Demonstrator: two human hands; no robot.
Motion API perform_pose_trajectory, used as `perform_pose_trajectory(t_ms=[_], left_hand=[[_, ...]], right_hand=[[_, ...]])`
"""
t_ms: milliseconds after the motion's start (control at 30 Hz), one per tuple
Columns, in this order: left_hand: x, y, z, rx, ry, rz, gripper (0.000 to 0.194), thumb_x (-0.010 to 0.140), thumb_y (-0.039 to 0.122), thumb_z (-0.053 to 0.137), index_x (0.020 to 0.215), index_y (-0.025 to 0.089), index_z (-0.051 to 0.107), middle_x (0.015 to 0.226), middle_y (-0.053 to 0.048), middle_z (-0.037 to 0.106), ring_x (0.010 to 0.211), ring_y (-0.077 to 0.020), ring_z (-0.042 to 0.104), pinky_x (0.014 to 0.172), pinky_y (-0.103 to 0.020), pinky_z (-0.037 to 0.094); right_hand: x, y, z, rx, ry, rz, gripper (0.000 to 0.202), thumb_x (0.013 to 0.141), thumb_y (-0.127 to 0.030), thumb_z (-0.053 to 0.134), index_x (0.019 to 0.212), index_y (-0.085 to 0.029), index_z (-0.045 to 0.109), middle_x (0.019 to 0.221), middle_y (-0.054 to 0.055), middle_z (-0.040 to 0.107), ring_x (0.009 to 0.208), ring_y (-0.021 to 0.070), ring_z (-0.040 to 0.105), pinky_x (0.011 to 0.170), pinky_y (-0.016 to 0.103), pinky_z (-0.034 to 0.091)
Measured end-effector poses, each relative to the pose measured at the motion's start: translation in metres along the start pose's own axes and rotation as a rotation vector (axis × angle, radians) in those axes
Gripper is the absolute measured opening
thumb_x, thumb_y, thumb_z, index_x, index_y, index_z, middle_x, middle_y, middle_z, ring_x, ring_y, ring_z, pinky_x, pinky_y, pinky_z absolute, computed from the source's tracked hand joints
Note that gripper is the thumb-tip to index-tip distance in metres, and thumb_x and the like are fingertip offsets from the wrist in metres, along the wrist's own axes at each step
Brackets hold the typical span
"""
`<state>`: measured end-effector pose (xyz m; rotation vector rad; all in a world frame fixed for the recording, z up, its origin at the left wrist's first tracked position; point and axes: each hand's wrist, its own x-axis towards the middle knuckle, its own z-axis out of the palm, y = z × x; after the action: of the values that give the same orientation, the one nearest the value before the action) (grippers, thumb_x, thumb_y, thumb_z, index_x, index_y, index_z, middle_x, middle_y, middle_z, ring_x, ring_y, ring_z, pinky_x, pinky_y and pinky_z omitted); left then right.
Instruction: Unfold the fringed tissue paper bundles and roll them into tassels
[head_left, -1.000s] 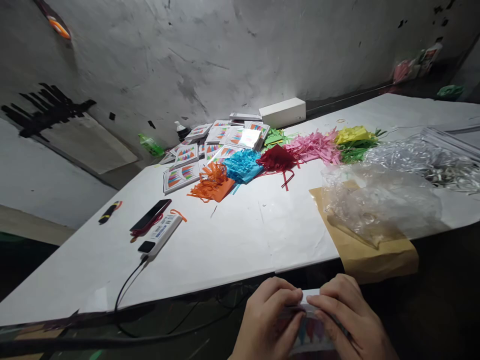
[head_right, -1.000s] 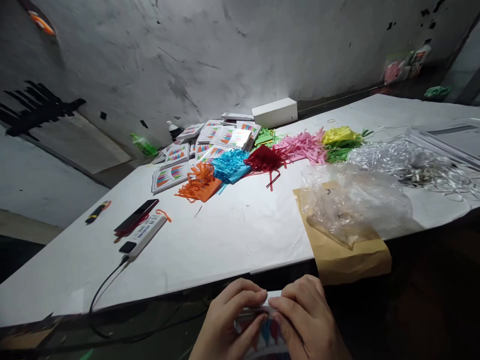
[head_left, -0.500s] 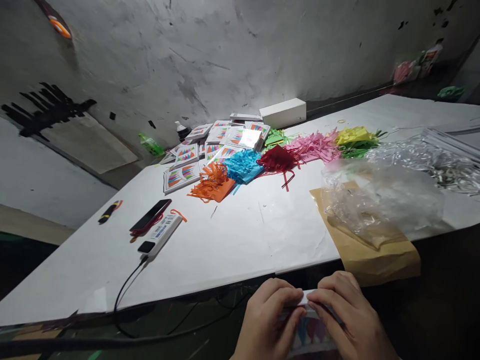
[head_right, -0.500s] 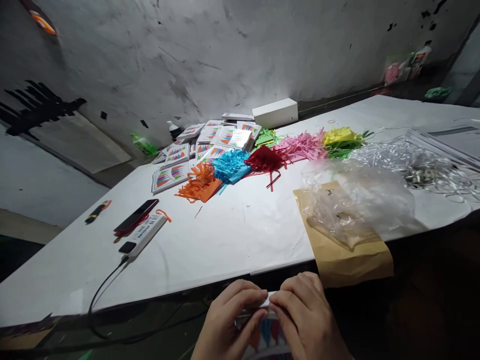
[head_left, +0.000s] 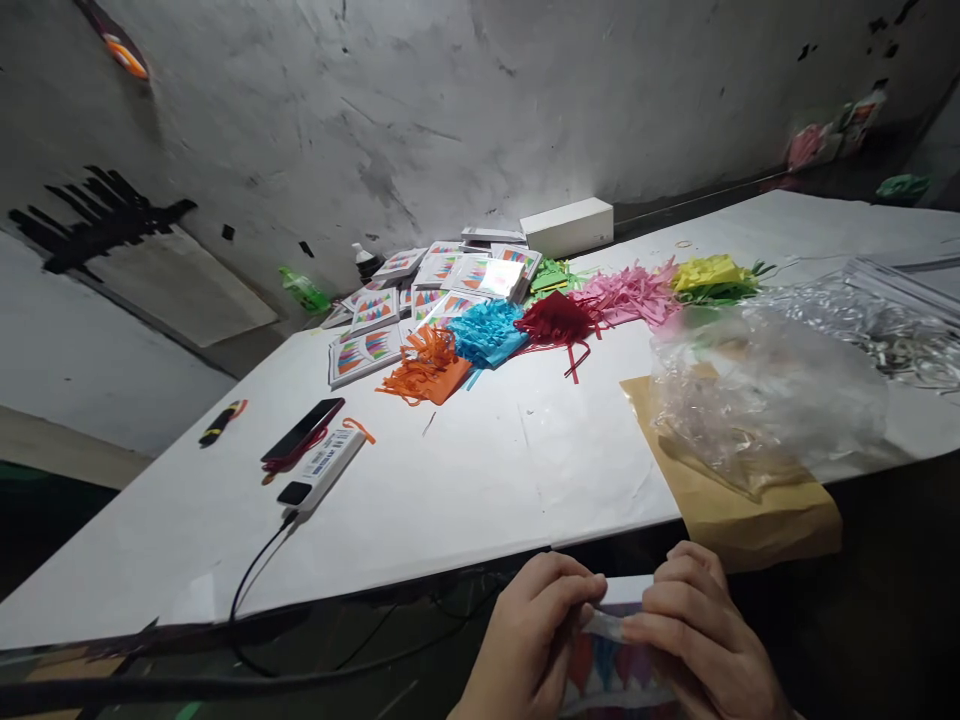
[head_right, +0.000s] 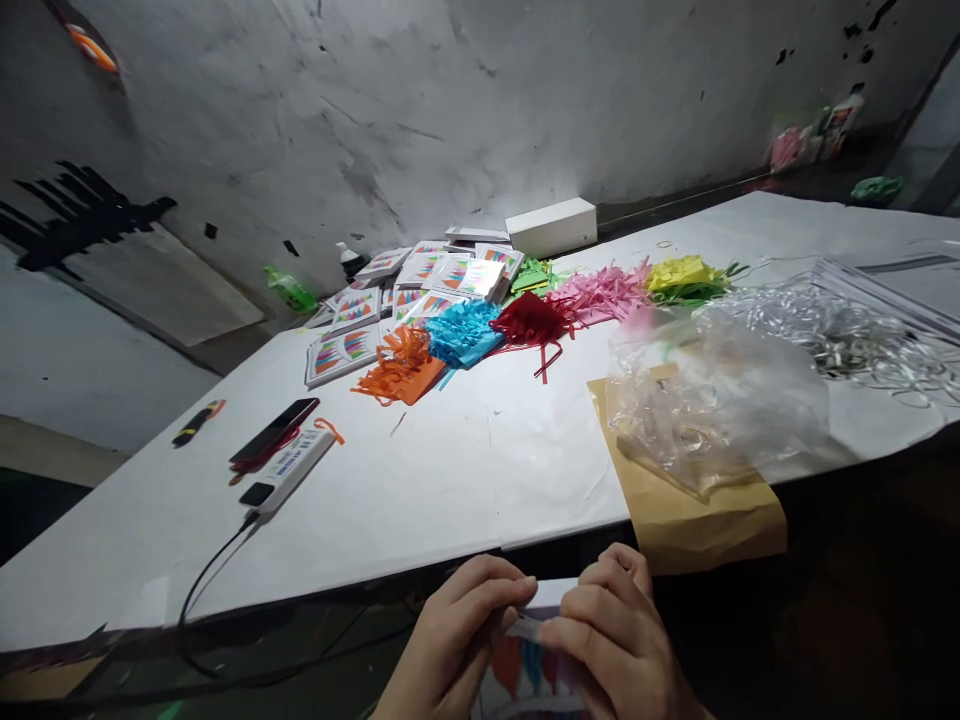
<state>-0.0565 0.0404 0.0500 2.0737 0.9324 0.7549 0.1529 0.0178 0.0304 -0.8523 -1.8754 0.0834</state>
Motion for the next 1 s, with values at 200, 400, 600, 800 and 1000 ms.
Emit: perform_pose_trajectory(t_ms=[200, 400, 600, 800, 1000], left_hand=[[0.001, -0.009, -0.007, 0.023, 0.108, -0.159, 0.026, 0.100, 0.023, 0.044, 0.109, 0.024, 0.069, 0.101, -0.008, 0.069, 0.093, -0.0206, 0.067, 0.080, -0.031, 0.054], [0.004, 0.002, -0.008, 0.001, 0.038, -0.183, 0.026, 0.101, 0.025, 0.044, 0.109, 0.023, 0.068, 0.105, -0.008, 0.067, 0.098, -0.0205, 0.066, 0.084, -0.031, 0.053], [0.008, 0.008, -0.002, 0.014, 0.031, -0.165, 0.026, 0.100, 0.023, 0.044, 0.110, 0.022, 0.068, 0.104, -0.009, 0.067, 0.097, -0.0210, 0.066, 0.083, -0.032, 0.052], [0.007, 0.007, -0.001, 0.023, 0.035, -0.157, 0.025, 0.100, 0.022, 0.045, 0.108, 0.022, 0.068, 0.103, -0.008, 0.067, 0.097, -0.0208, 0.066, 0.082, -0.031, 0.051], [0.009, 0.007, -0.001, 0.009, 0.038, -0.181, 0.025, 0.100, 0.022, 0.044, 0.107, 0.024, 0.068, 0.103, -0.006, 0.067, 0.098, -0.0193, 0.066, 0.083, -0.030, 0.051]], right_hand=[[-0.005, -0.002, -0.013, 0.007, -0.026, -0.055, 0.016, 0.096, -0.019, 0.050, 0.093, -0.027, 0.064, 0.059, -0.005, 0.068, 0.056, 0.0182, 0.064, 0.076, 0.046, 0.055], [0.000, -0.001, -0.014, 0.147, -0.133, 0.183, 0.009, 0.094, -0.024, 0.053, 0.088, -0.025, 0.060, 0.074, 0.001, 0.064, 0.070, 0.0202, 0.063, 0.061, 0.036, 0.057], [0.003, 0.005, -0.010, 0.179, -0.270, 0.314, 0.013, 0.090, -0.014, 0.052, 0.091, -0.026, 0.057, 0.084, 0.000, 0.062, 0.079, 0.0198, 0.061, 0.066, 0.033, 0.056], [0.000, 0.007, -0.003, 0.175, -0.262, 0.318, 0.015, 0.090, -0.013, 0.052, 0.096, -0.026, 0.056, 0.088, 0.000, 0.061, 0.083, 0.0208, 0.061, 0.069, 0.034, 0.054], [-0.002, 0.005, 0.003, 0.144, -0.208, 0.301, 0.012, 0.091, -0.017, 0.053, 0.097, -0.026, 0.056, 0.087, 0.000, 0.063, 0.080, 0.0219, 0.062, 0.069, 0.037, 0.053]])
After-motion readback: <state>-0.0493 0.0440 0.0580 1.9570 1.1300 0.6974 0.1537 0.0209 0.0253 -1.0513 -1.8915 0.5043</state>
